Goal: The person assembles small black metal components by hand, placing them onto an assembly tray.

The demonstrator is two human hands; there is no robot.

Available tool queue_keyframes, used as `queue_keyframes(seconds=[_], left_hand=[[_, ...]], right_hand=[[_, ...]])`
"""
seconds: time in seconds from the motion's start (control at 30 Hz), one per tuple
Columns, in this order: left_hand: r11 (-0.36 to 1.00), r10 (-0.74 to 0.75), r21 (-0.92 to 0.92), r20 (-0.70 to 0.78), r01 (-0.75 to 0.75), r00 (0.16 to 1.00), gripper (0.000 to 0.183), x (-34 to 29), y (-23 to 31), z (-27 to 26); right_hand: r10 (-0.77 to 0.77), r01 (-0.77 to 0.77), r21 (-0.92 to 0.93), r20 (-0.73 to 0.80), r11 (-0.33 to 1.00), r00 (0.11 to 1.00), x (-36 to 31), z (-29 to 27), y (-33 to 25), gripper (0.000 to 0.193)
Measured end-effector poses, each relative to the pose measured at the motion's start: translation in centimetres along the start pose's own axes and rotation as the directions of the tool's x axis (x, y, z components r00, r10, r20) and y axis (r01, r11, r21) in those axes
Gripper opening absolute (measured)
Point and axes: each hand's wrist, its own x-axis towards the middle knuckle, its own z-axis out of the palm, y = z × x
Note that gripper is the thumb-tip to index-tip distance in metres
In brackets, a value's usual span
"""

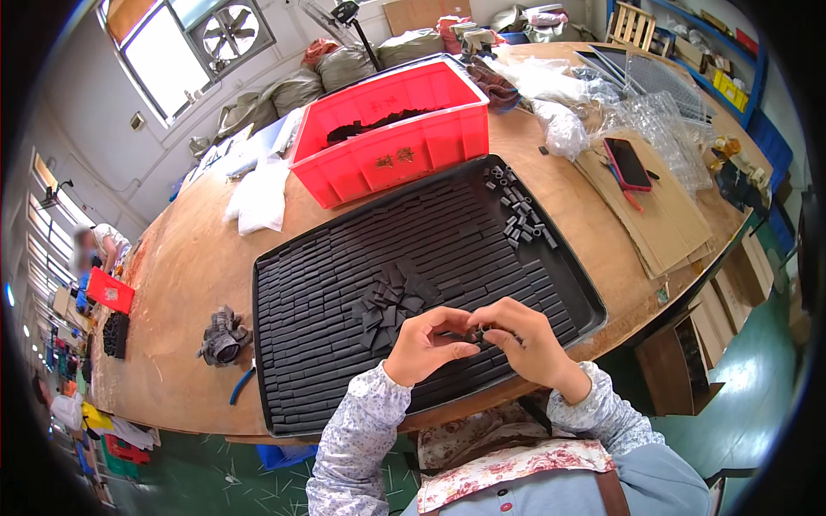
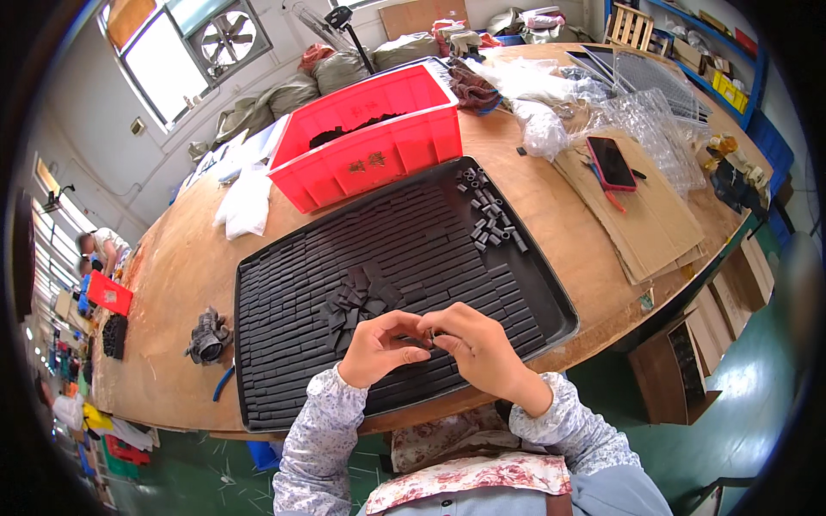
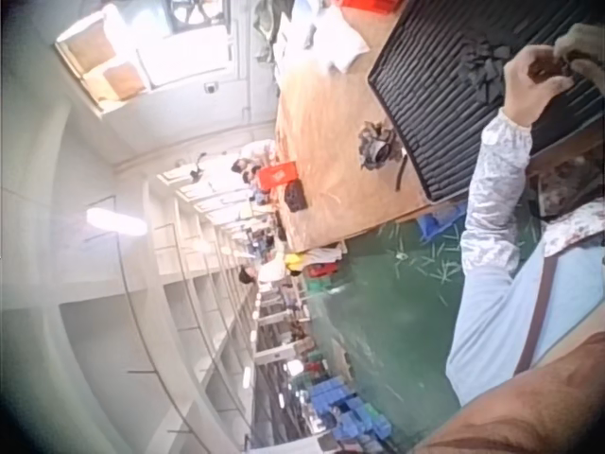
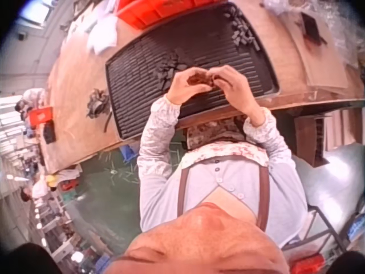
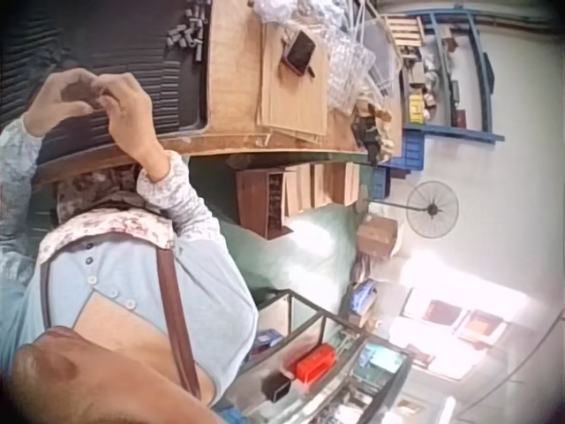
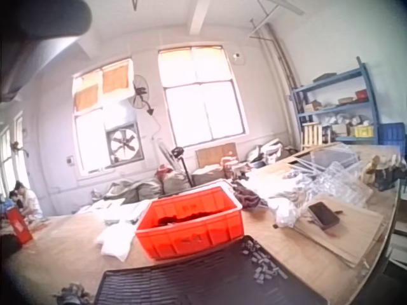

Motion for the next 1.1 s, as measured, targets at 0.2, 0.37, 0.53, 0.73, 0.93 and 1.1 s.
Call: queue_keyframes(seconds=[0.2,0.37,0.53,0.73,0.93,1.1], left_hand=[[0.921,0.096,0.367,0.113,-0.132,0.989,0.029,-0.2,-0.6,-0.6],[0.940,0.110,0.316,0.068,-0.126,0.992,0.027,-0.2,0.1,0.1],[0.947,0.111,0.294,0.073,-0.127,0.991,0.023,-0.2,-0.2,-0.3],[0.969,-0.122,0.222,0.059,0.106,0.991,0.020,-0.2,-0.2,-0.6],[0.999,0.041,0.027,0.033,-0.042,0.999,0.025,0.0,0.1,0.1],[0.989,-0.034,0.147,0.131,0.015,0.991,0.026,-0.2,-0.6,-0.8]], right_hand=[[-0.221,0.283,-0.383,0.199,0.879,0.955,-0.4,0.3,1.3,0.033],[-0.179,0.215,-0.313,0.140,0.925,0.974,-0.2,0.2,0.9,0.029],[-0.091,0.098,-0.200,0.043,0.975,0.995,-0.2,1.0,0.2,0.029],[0.028,-0.024,0.037,-0.122,0.999,0.992,-0.5,0.1,0.8,0.021],[0.238,-0.214,0.382,-0.015,0.899,0.971,-0.6,-0.4,0.9,0.009],[0.207,-0.185,0.480,0.006,0.857,0.978,-0.6,-0.1,1.0,0.010]])
